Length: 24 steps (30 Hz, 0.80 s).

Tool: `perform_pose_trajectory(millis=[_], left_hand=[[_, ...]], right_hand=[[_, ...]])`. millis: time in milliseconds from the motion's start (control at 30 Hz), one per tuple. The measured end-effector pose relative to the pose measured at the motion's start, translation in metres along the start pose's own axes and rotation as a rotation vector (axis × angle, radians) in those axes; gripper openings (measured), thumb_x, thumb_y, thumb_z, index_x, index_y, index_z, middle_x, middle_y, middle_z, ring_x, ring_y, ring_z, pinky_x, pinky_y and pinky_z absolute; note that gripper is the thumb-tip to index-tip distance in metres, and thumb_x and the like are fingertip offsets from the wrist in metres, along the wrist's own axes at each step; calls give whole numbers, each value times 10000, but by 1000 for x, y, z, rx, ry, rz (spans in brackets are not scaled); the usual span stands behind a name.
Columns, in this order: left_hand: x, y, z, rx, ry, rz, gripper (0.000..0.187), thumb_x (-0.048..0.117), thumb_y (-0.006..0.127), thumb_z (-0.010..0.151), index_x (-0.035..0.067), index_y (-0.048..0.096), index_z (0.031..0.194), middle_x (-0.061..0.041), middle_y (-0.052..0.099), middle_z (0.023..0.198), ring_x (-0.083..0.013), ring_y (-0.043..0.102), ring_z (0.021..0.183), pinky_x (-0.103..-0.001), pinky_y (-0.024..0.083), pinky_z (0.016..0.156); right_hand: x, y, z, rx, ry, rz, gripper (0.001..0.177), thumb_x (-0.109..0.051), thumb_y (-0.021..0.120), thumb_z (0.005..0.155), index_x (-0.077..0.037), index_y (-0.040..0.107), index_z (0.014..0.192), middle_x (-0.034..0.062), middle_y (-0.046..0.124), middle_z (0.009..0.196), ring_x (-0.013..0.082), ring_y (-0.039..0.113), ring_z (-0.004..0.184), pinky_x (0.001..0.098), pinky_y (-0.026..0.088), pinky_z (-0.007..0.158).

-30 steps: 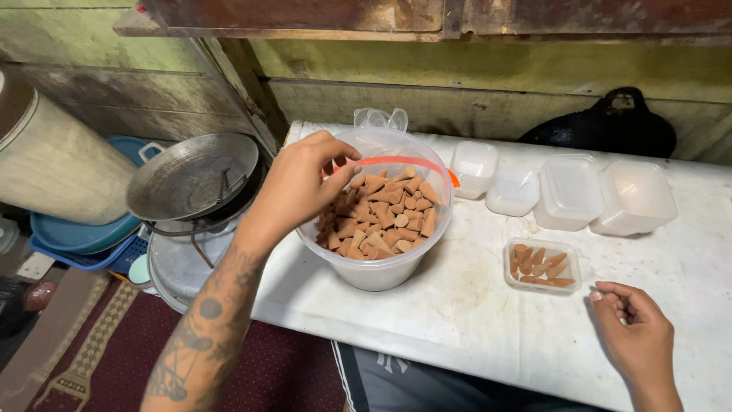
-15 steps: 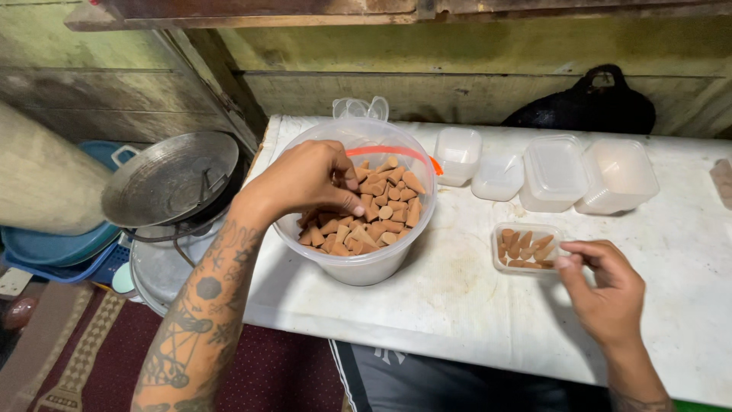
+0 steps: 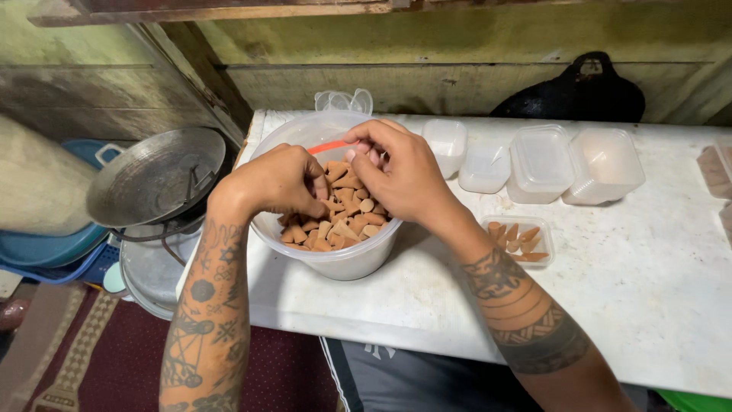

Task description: The person sorts incense cones by hand from a large bucket into small plastic containers on a table.

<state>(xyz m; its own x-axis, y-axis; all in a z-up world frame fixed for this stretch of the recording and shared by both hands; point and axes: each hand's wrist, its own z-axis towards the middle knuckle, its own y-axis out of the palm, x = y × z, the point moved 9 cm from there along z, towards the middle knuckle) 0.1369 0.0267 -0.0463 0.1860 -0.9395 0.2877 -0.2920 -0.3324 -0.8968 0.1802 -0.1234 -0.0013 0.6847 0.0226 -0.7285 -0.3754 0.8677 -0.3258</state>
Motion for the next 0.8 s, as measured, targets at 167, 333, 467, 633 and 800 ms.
perform_pose_trajectory(millis=[167, 333, 467, 633, 800], left_hand=[[3, -17, 7, 132, 61, -101, 307, 378, 848, 590, 120, 726, 702, -38, 677, 678, -215, 662, 704, -359, 542, 673], [7, -37, -8, 317, 157, -190, 332, 354, 820, 650, 69, 680, 748, -88, 629, 739, -243, 653, 747, -390, 537, 695], [4, -46, -18, 458, 272, -351, 213, 235, 812, 683, 95, 736, 825, -25, 629, 761, -149, 615, 719, -306, 519, 727], [12, -49, -31, 472, 425, -536, 170, 133, 761, 740, 33, 737, 876, -73, 636, 787, -154, 591, 754, -325, 510, 774], [16, -51, -32, 463, 456, -532, 136, 126, 785, 738, 69, 764, 860, -32, 660, 771, -113, 615, 724, -286, 518, 789]], right_hand=[[-2, 1, -3, -60, 3, -72, 162, -41, 631, 858, -64, 702, 1001, 103, 633, 799, 215, 624, 683, 356, 514, 626], [3, 3, -3, -97, 12, -71, 146, -58, 617, 884, -70, 708, 997, 107, 637, 805, 216, 614, 703, 364, 514, 657], [5, 3, -3, -86, 7, -92, 153, -67, 629, 875, -87, 714, 1000, 74, 626, 819, 195, 623, 722, 323, 526, 648], [4, 3, -6, -93, -9, -98, 160, -70, 660, 849, -83, 712, 1000, 71, 620, 836, 193, 619, 729, 330, 528, 650], [10, 3, -8, -48, 3, -26, 121, -113, 722, 840, -92, 714, 958, 42, 599, 818, 151, 609, 729, 279, 509, 642]])
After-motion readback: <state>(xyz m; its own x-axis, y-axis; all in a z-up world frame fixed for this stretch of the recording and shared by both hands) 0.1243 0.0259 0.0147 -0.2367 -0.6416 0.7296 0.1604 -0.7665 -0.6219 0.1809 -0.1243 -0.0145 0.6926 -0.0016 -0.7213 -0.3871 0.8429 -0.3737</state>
